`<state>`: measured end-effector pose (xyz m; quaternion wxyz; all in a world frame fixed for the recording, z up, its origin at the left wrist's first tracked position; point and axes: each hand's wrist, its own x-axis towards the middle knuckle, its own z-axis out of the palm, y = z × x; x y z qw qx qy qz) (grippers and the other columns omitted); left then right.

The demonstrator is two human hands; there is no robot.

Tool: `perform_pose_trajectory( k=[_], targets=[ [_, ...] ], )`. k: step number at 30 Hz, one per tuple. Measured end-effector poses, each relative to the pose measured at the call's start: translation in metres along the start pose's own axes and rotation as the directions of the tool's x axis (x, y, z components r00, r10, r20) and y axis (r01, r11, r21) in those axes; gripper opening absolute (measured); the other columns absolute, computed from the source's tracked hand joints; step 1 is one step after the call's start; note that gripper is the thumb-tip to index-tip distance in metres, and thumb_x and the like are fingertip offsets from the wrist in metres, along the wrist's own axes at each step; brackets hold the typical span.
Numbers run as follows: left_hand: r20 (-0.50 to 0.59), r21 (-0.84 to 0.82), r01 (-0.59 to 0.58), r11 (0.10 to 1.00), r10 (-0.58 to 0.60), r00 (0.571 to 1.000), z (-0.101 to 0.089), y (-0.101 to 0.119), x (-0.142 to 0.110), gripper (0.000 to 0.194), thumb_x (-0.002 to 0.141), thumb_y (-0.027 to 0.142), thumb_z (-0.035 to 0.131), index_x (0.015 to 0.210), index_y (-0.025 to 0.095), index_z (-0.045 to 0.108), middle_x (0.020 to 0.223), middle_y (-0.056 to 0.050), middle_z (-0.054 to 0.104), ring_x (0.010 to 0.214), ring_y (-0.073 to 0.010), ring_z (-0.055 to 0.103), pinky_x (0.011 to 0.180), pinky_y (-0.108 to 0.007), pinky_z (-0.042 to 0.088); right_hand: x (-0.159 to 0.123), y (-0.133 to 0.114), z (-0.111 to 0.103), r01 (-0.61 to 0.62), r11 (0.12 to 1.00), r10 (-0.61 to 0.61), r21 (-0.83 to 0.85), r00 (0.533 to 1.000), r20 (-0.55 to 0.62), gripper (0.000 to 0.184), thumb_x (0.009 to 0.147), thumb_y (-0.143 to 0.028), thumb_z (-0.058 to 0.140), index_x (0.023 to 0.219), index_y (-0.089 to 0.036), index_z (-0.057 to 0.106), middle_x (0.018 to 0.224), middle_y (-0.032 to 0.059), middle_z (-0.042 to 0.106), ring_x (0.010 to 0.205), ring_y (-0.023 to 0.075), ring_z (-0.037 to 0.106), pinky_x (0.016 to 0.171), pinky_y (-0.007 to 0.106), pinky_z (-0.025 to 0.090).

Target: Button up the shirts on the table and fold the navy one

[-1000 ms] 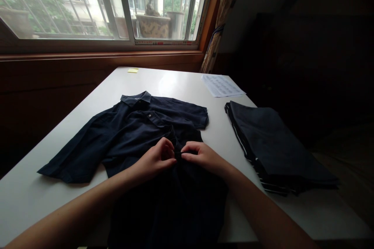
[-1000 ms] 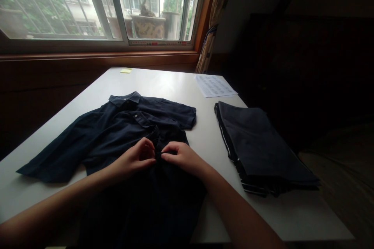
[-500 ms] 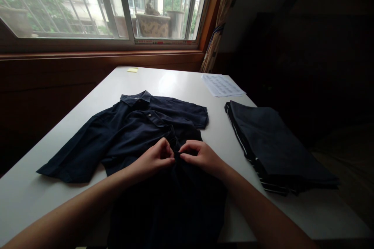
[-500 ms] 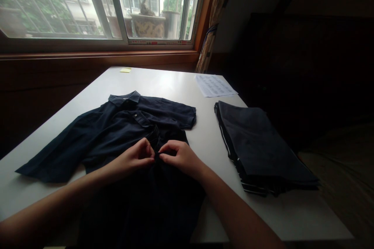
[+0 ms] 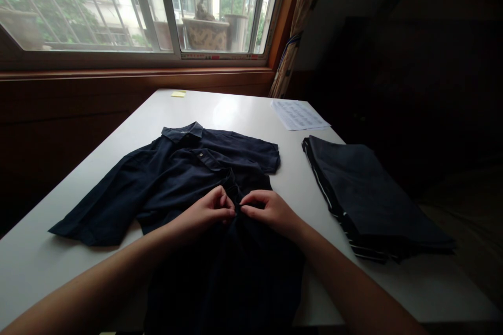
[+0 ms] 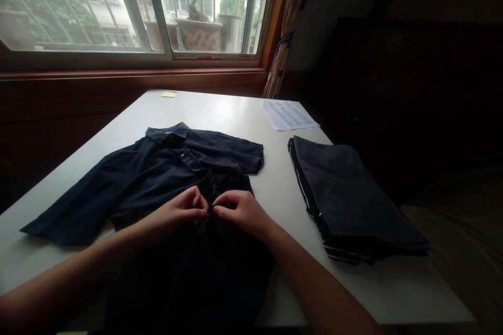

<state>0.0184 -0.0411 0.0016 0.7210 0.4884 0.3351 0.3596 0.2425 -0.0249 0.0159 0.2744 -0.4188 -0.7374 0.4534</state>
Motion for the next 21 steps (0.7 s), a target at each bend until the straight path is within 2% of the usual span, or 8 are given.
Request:
perform_pose_trajectory(
  k=[5,11,17,21],
  targets=[
    [-0.056,-0.031,0.002,1.000,-0.003,0.998,0.0023,-0.0019,0.0008,0.032,0.079,0.014,0.070,0.078,0.020,0.039,0.082,0.001,0.063,0.066,-0.0099,0.052,0.066,-0.024,0.039,0.0004,-0.0010,0.0015,-0.002,1.000,0.002,0.001,1.000,-0.017,0.014,0.085,-0.029,0.069,0.092,-0.020,0.076,0.090,0.0016,0.076,0.086,0.0184,0.068,0.079,0.027,0.048],
    [-0.128,-0.036,-0.027,0.999,0.022,0.992,0.0021,-0.0001,0.0021,0.032,0.078,0.016,0.070,0.076,0.020,0.038,0.081,0.002,0.062,0.065,-0.0095,0.051,0.066,-0.024,0.038,-0.0005,-0.0018,0.0015,0.065,0.993,-0.069,-0.103,0.997,-0.035,0.011,0.084,-0.026,0.069,0.090,-0.021,0.077,0.087,0.0013,0.075,0.082,0.0168,0.068,0.077,0.026,0.048],
    [-0.118,0.068,-0.015,0.998,0.023,0.993,0.0058,0.0048,0.0007,0.033,0.080,0.020,0.071,0.075,0.020,0.039,0.079,0.002,0.061,0.065,-0.0096,0.050,0.065,-0.024,0.038,-0.0009,-0.0065,-0.0006,-0.003,0.999,0.000,-0.032,0.996,-0.090,0.014,0.084,-0.030,0.070,0.091,-0.021,0.077,0.090,0.0021,0.076,0.084,0.0181,0.069,0.079,0.027,0.049],
    [-0.120,0.109,-0.018,0.994,0.031,0.992,0.0059,0.0028,0.0013,0.034,0.079,0.021,0.072,0.074,0.020,0.038,0.079,0.002,0.061,0.064,-0.0100,0.050,0.065,-0.025,0.039,-0.0009,-0.0071,0.0019,0.013,0.999,-0.017,-0.039,0.996,-0.086,0.013,0.085,-0.030,0.070,0.090,-0.021,0.077,0.089,0.0018,0.076,0.083,0.0178,0.069,0.078,0.027,0.049]
  ],
)
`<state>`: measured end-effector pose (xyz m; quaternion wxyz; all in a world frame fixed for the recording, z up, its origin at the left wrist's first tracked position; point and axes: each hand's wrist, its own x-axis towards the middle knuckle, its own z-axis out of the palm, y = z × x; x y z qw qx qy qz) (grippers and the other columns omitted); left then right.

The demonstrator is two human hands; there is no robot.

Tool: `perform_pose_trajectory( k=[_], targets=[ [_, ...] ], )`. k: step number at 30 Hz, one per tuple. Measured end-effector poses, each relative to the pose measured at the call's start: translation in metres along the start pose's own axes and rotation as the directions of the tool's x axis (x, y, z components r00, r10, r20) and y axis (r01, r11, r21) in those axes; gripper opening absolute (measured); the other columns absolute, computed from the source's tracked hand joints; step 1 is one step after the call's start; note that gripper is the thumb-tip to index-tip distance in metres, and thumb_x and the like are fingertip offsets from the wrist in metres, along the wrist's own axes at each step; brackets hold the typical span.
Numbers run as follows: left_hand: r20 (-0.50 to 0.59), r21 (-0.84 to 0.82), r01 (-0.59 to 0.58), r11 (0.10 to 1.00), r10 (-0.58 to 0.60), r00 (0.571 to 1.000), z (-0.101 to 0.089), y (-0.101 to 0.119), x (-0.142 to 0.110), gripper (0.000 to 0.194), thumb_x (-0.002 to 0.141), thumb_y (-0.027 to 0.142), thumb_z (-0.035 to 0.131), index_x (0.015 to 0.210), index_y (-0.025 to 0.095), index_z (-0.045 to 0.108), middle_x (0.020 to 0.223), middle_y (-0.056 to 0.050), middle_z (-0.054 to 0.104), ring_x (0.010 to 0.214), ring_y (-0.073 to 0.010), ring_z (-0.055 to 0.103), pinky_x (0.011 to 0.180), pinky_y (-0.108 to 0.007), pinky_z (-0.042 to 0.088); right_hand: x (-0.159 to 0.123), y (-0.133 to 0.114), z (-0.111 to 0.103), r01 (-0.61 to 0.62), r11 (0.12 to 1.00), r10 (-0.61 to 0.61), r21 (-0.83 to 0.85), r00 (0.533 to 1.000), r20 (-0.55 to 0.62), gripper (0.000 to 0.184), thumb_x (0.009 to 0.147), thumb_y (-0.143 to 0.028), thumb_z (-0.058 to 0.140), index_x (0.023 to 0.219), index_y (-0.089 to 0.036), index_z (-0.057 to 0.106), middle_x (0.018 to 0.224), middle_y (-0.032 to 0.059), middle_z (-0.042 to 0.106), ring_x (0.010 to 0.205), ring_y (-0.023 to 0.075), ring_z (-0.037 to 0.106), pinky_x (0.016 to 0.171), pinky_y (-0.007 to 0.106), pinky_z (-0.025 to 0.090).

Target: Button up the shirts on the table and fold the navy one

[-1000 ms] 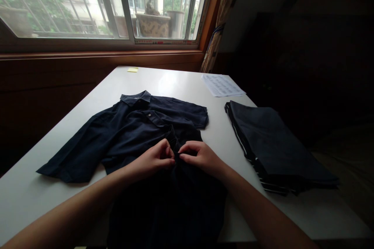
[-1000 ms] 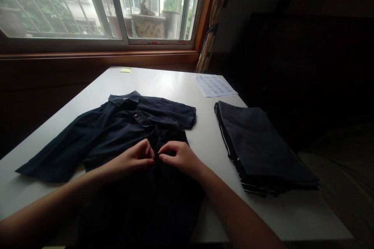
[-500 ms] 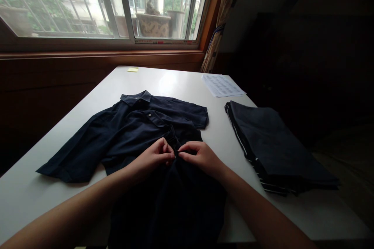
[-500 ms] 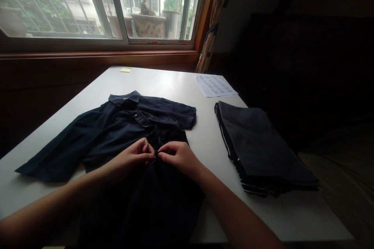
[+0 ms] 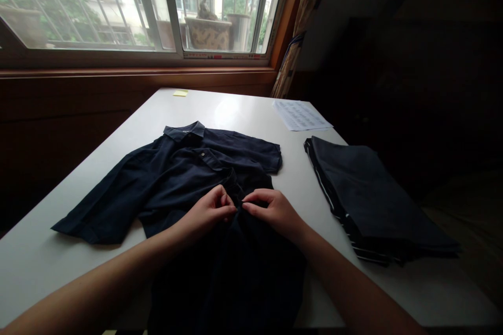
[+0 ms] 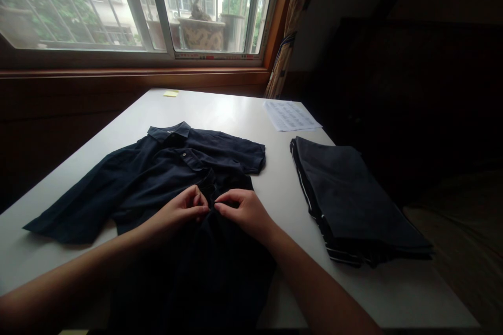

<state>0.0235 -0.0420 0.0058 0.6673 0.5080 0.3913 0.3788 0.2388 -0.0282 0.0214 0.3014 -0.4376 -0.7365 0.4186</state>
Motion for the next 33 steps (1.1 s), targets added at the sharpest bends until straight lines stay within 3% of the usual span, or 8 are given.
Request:
perform_pose_trajectory(
  k=[5,19,22,25,29,33],
  targets=[
    [-0.008,-0.024,-0.006,1.000,0.006,1.000,-0.0007,-0.0041,0.0011,0.033,0.079,0.022,0.072,0.074,0.020,0.039,0.079,0.001,0.062,0.065,-0.0103,0.051,0.065,-0.025,0.040,0.0003,0.0006,0.0036,0.021,0.999,-0.020,-0.029,0.999,0.032,0.013,0.085,-0.030,0.069,0.089,-0.021,0.077,0.087,0.0019,0.076,0.081,0.0177,0.069,0.077,0.027,0.049],
    [-0.067,-0.145,0.008,0.989,-0.018,0.998,0.0056,0.0001,-0.0007,0.032,0.076,0.018,0.071,0.071,0.019,0.040,0.071,0.002,0.062,0.062,-0.0098,0.052,0.063,-0.024,0.039,0.0001,-0.0011,0.0078,-0.105,0.989,0.104,0.106,0.994,0.015,0.020,0.083,-0.037,0.071,0.091,-0.020,0.078,0.089,0.0041,0.077,0.084,0.0201,0.068,0.079,0.029,0.049],
    [-0.086,-0.164,0.012,0.986,-0.026,0.996,0.0054,0.0009,-0.0006,0.034,0.075,0.018,0.072,0.070,0.019,0.039,0.071,0.002,0.062,0.062,-0.0100,0.053,0.063,-0.023,0.040,-0.0005,-0.0016,0.0069,-0.079,0.991,0.075,0.112,0.996,0.042,0.023,0.087,-0.039,0.067,0.093,-0.020,0.079,0.089,0.0038,0.076,0.084,0.0192,0.067,0.077,0.028,0.048],
    [-0.106,-0.168,0.008,0.986,-0.026,0.994,0.0041,-0.0002,-0.0002,0.034,0.075,0.018,0.073,0.069,0.019,0.039,0.071,0.002,0.062,0.062,-0.0099,0.054,0.062,-0.023,0.040,-0.0015,-0.0015,0.0046,-0.037,0.995,0.031,0.091,0.997,0.069,0.034,0.091,-0.044,0.060,0.084,-0.017,0.079,0.076,0.0029,0.072,0.072,0.0164,0.062,0.068,0.026,0.044],
    [-0.097,-0.166,-0.006,0.986,-0.011,0.995,0.0025,-0.0039,0.0009,0.034,0.076,0.021,0.074,0.070,0.019,0.040,0.072,0.001,0.063,0.062,-0.0101,0.055,0.063,-0.023,0.041,-0.0012,0.0016,0.0011,-0.177,0.958,0.148,0.224,0.979,0.139,0.044,0.091,-0.050,0.054,0.092,-0.014,0.080,0.068,0.0021,0.069,0.061,0.0134,0.055,0.058,0.024,0.039],
    [-0.094,-0.134,-0.007,0.991,-0.006,0.996,0.0036,-0.0037,0.0008,0.037,0.075,0.023,0.076,0.069,0.019,0.040,0.071,0.000,0.064,0.063,-0.0110,0.057,0.064,-0.023,0.042,0.0000,0.0078,-0.0001,-0.311,0.883,0.247,0.351,0.944,0.217,0.045,0.085,-0.052,0.061,0.099,-0.014,0.079,0.063,0.0007,0.066,0.053,0.0099,0.048,0.052,0.022,0.034]
  ],
)
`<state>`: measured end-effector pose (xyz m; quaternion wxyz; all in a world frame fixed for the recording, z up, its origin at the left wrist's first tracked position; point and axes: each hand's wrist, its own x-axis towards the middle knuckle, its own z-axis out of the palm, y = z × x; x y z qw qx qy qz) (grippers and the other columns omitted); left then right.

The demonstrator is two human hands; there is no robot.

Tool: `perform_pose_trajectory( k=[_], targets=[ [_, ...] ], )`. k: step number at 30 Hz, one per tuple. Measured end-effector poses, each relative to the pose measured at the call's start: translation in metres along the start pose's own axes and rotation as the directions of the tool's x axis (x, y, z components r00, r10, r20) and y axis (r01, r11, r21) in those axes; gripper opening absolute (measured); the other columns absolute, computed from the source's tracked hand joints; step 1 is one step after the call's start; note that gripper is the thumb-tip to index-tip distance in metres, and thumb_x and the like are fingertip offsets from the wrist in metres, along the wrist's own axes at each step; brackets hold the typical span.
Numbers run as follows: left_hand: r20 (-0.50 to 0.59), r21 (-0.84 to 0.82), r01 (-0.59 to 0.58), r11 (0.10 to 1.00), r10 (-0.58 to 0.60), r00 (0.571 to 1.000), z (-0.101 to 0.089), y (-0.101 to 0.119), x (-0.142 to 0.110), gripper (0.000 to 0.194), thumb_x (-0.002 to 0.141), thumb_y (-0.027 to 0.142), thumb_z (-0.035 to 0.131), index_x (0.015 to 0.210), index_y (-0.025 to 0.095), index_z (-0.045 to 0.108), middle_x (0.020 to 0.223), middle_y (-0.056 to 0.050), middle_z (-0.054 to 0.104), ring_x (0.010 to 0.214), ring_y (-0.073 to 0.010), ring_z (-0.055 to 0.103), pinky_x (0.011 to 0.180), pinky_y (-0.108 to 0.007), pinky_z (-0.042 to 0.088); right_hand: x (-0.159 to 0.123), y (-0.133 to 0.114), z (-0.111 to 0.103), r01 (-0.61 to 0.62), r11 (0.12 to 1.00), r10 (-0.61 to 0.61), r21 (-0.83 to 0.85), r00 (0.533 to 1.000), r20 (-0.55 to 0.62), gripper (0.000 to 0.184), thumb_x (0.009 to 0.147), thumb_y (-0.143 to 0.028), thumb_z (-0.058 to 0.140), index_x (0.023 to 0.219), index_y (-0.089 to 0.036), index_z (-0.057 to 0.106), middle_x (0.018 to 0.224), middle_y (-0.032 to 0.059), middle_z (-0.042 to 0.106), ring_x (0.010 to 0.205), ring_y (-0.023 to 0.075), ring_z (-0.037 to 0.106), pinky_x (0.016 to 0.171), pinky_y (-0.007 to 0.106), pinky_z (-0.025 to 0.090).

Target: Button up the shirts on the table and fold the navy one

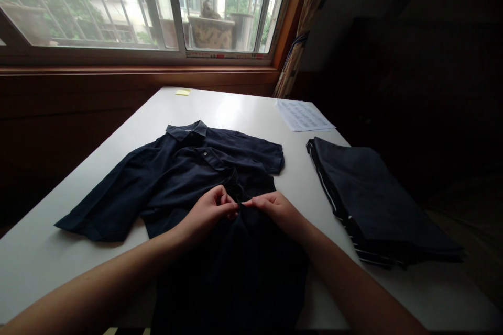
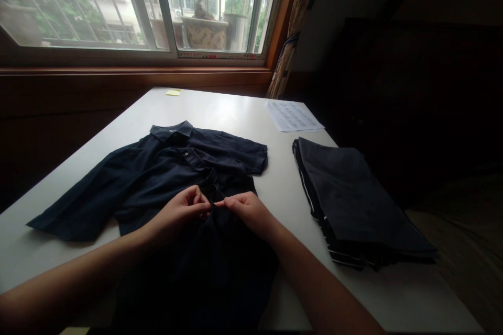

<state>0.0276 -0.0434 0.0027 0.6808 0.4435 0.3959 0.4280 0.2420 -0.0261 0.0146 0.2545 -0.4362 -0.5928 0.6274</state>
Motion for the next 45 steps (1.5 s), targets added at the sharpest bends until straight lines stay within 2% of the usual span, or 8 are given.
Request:
perform_pose_trajectory(
  k=[3,7,12,18,25,30,35,45],
  targets=[
    [-0.012,0.027,-0.007,1.000,0.007,1.000,0.0016,0.0019,-0.0009,0.038,0.074,0.025,0.078,0.068,0.019,0.040,0.070,0.000,0.064,0.063,-0.0116,0.058,0.064,-0.024,0.043,0.0012,0.0037,-0.0008,-0.037,0.999,0.037,0.024,0.999,0.014,0.042,0.081,-0.049,0.068,0.102,-0.015,0.079,0.062,-0.0001,0.066,0.052,0.0088,0.047,0.050,0.022,0.034],
    [-0.007,0.037,-0.009,0.999,0.009,1.000,0.0015,0.0023,-0.0012,0.039,0.074,0.026,0.078,0.068,0.019,0.040,0.071,0.000,0.065,0.064,-0.0125,0.059,0.065,-0.025,0.044,0.0023,0.0047,0.0011,-0.042,0.999,0.042,0.031,0.999,0.014,0.039,0.077,-0.046,0.075,0.104,-0.017,0.078,0.081,0.0047,0.075,0.067,0.0147,0.062,0.064,0.026,0.046],
    [0.004,0.063,-0.011,0.998,0.011,1.000,-0.0003,-0.0001,-0.0006,0.037,0.076,0.024,0.076,0.068,0.019,0.041,0.072,-0.001,0.067,0.066,-0.0130,0.060,0.065,-0.025,0.045,0.0044,0.0011,0.0045,0.071,0.992,-0.078,-0.108,0.995,-0.063,0.029,0.075,-0.041,0.078,0.093,-0.018,0.080,0.088,0.0058,0.076,0.081,0.0197,0.068,0.077,0.030,0.050],
    [-0.006,0.091,-0.006,0.996,0.006,1.000,0.0000,-0.0005,0.0003,0.038,0.074,0.025,0.077,0.067,0.019,0.040,0.071,-0.001,0.068,0.064,-0.0134,0.063,0.064,-0.024,0.045,0.0050,0.0005,0.0040,0.239,0.890,-0.292,-0.388,0.953,-0.083,0.019,0.080,-0.038,0.075,0.090,-0.022,0.080,0.081,0.0033,0.069,0.078,0.0174,0.064,0.071,0.028,0.048],
    [-0.001,0.108,0.006,0.994,-0.006,1.000,-0.0034,-0.0019,0.0008,0.035,0.075,0.028,0.077,0.069,0.018,0.044,0.076,-0.002,0.069,0.068,-0.0141,0.064,0.066,-0.025,0.047,0.0020,0.0017,0.0030,0.328,0.795,-0.403,-0.510,0.914,-0.040,0.016,0.085,-0.036,0.072,0.092,-0.024,0.078,0.078,0.0013,0.064,0.070,0.0142,0.059,0.064,0.026,0.045],
    [0.015,0.135,0.020,0.991,-0.023,1.000,-0.0058,-0.0021,0.0009,0.032,0.078,0.033,0.077,0.074,0.017,0.049,0.084,-0.004,0.070,0.074,-0.0155,0.066,0.072,-0.027,0.048,-0.0012,-0.0004,0.0037,0.362,0.736,-0.451,-0.571,0.892,-0.016,0.011,0.086,-0.030,0.070,0.093,-0.024,0.076,0.078,0.0002,0.061,0.068,0.0127,0.056,0.063,0.025,0.044],
    [0.009,0.219,-0.006,0.976,0.004,1.000,-0.0060,-0.0036,0.0009,0.030,0.076,0.031,0.078,0.074,0.017,0.052,0.080,-0.002,0.068,0.070,-0.0126,0.060,0.067,-0.024,0.043,-0.0023,0.0001,0.0068,0.374,0.700,-0.464,-0.609,0.886,0.011,0.010,0.087,-0.026,0.067,0.093,-0.024,0.074,0.080,0.0004,0.058,0.070,0.0133,0.056,0.064,0.025,0.044],
    [-0.004,0.182,0.003,0.983,-0.002,1.000,-0.0050,-0.0013,0.0024,0.030,0.072,0.024,0.079,0.074,0.017,0.050,0.082,-0.001,0.065,0.073,-0.0126,0.058,0.068,-0.024,0.043,-0.0013,0.0025,0.0046,0.401,0.699,-0.482,-0.593,0.876,0.024,0.010,0.086,-0.025,0.070,0.095,-0.024,0.073,0.079,-0.0008,0.055,0.069,0.0121,0.054,0.063,0.025,0.044]
  ],
)
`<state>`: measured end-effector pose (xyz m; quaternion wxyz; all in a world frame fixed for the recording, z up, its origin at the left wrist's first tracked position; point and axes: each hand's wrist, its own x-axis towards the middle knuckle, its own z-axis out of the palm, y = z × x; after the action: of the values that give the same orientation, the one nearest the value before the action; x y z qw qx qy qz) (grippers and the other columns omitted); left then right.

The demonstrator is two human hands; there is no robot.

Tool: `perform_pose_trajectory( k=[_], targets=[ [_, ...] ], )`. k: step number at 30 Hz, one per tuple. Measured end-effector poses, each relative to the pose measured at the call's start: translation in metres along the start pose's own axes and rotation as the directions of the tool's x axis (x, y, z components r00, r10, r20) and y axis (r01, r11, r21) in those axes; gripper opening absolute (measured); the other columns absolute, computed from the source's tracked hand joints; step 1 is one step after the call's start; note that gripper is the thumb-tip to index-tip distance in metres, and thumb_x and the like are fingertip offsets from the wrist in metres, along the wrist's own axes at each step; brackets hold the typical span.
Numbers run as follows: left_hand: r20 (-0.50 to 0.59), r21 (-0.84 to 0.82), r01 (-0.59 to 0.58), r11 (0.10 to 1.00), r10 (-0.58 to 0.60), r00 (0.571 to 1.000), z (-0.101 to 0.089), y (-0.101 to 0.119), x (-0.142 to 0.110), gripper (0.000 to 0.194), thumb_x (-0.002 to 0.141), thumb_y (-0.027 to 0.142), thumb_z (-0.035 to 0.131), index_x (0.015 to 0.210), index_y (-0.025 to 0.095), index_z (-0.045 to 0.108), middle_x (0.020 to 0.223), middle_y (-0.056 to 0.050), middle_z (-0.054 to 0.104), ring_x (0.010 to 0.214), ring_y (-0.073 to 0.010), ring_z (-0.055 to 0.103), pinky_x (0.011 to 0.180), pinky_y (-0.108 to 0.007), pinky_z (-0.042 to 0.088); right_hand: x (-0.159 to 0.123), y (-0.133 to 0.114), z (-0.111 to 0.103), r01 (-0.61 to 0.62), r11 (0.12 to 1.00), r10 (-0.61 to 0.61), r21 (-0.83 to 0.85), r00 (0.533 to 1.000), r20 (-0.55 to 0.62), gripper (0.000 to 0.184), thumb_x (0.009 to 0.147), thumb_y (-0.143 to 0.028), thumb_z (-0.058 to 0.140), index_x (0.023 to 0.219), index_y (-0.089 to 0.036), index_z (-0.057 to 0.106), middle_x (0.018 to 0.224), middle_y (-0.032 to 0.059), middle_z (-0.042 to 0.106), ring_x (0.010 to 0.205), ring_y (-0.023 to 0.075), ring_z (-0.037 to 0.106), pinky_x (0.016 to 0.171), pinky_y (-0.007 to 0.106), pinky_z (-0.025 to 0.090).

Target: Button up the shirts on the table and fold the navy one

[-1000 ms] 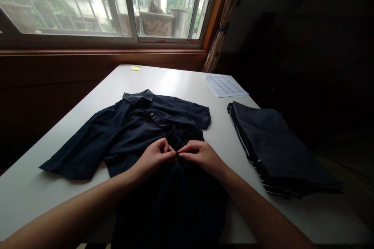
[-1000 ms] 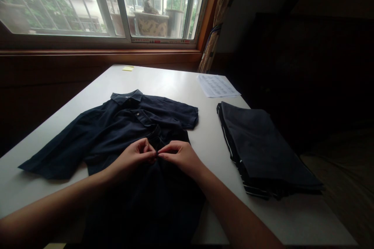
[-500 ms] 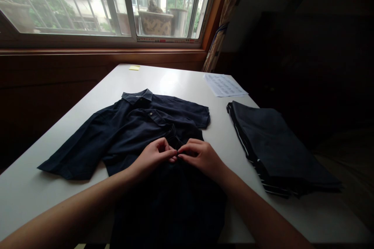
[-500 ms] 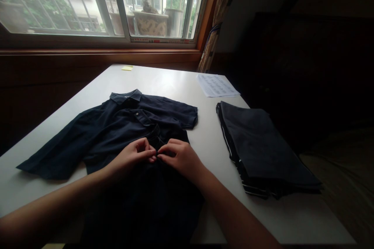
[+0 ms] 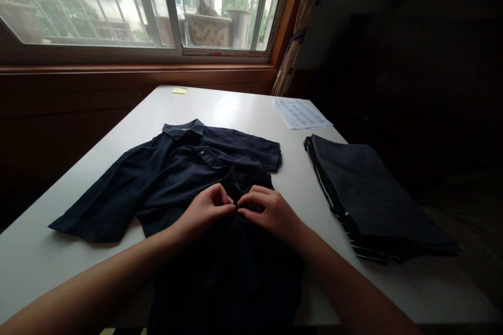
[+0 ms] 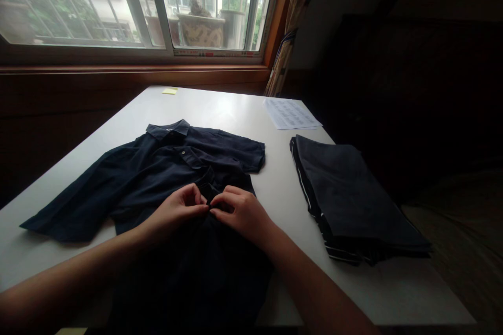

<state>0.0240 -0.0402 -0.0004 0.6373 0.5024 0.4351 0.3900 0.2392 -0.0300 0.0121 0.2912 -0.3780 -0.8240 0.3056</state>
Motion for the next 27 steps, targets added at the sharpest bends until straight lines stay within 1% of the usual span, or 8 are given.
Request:
perform_pose_trajectory(
  k=[4,7,11,14,18,23,27],
  targets=[
    [0.014,-0.013,-0.013,1.000,0.013,1.000,0.0000,0.0022,-0.0014,0.030,0.072,0.023,0.078,0.074,0.017,0.049,0.084,-0.001,0.065,0.075,-0.0125,0.058,0.070,-0.024,0.044,0.0004,0.0023,-0.0009,0.000,0.999,0.000,0.048,1.000,0.008,0.012,0.085,-0.026,0.072,0.097,-0.023,0.074,0.079,-0.0009,0.055,0.069,0.0122,0.054,0.064,0.025,0.044],
    [0.032,-0.008,-0.037,0.999,0.037,0.999,-0.0013,0.0015,-0.0017,0.029,0.075,0.022,0.076,0.074,0.018,0.047,0.086,-0.001,0.064,0.075,-0.0117,0.056,0.069,-0.023,0.043,0.0010,0.0027,-0.0015,-0.028,0.996,0.028,0.082,1.000,0.001,0.011,0.085,-0.028,0.073,0.095,-0.023,0.074,0.080,-0.0006,0.058,0.069,0.0121,0.055,0.063,0.025,0.043],
    [0.033,0.043,-0.080,0.996,0.079,0.996,-0.0019,0.0011,-0.0017,0.027,0.077,0.022,0.074,0.075,0.018,0.047,0.087,-0.001,0.064,0.074,-0.0113,0.054,0.067,-0.023,0.041,0.0022,-0.0003,-0.0016,-0.082,0.989,0.083,0.125,0.997,0.000,0.012,0.085,-0.032,0.074,0.092,-0.022,0.074,0.080,-0.0005,0.059,0.070,0.0123,0.055,0.064,0.025,0.042],
    [0.023,0.108,-0.102,0.989,0.100,0.995,-0.0001,0.0028,-0.0030,0.026,0.077,0.022,0.073,0.075,0.018,0.048,0.085,0.000,0.063,0.073,-0.0113,0.053,0.066,-0.023,0.041,0.0031,-0.0030,-0.0018,-0.145,0.979,0.143,0.143,0.989,0.022,0.017,0.083,-0.038,0.074,0.086,-0.021,0.074,0.077,-0.0005,0.059,0.070,0.0127,0.055,0.063,0.025,0.041],
    [0.001,0.195,-0.122,0.973,0.124,0.992,0.0017,0.0052,-0.0055,0.024,0.078,0.023,0.072,0.074,0.017,0.049,0.083,0.001,0.063,0.071,-0.0116,0.053,0.065,-0.024,0.041,0.0045,-0.0038,-0.0023,-0.253,0.949,0.243,0.190,0.967,0.076,0.022,0.080,-0.040,0.076,0.079,-0.019,0.073,0.078,0.0005,0.063,0.074,0.0146,0.058,0.065,0.026,0.042],
    [-0.006,0.287,-0.151,0.946,0.159,0.987,0.0006,0.0060,-0.0064,0.016,0.079,0.025,0.072,0.082,0.016,0.058,0.075,0.003,0.058,0.066,-0.0108,0.050,0.061,-0.023,0.040,0.0055,-0.0014,-0.0020,-0.384,0.873,0.362,0.301,0.923,0.129,0.025,0.078,-0.041,0.077,0.082,-0.017,0.073,0.080,0.0020,0.068,0.076,0.0169,0.060,0.068,0.027,0.044],
    [0.012,0.292,-0.156,0.944,0.159,0.987,0.0013,0.0074,-0.0070,0.017,0.081,0.027,0.072,0.085,0.016,0.060,0.072,0.004,0.055,0.064,-0.0104,0.049,0.059,-0.022,0.038,0.0053,0.0004,-0.0037,-0.438,0.812,0.397,0.387,0.899,0.184,0.027,0.075,-0.041,0.079,0.082,-0.017,0.073,0.080,0.0023,0.069,0.075,0.0168,0.060,0.069,0.028,0.044]
  ],
)
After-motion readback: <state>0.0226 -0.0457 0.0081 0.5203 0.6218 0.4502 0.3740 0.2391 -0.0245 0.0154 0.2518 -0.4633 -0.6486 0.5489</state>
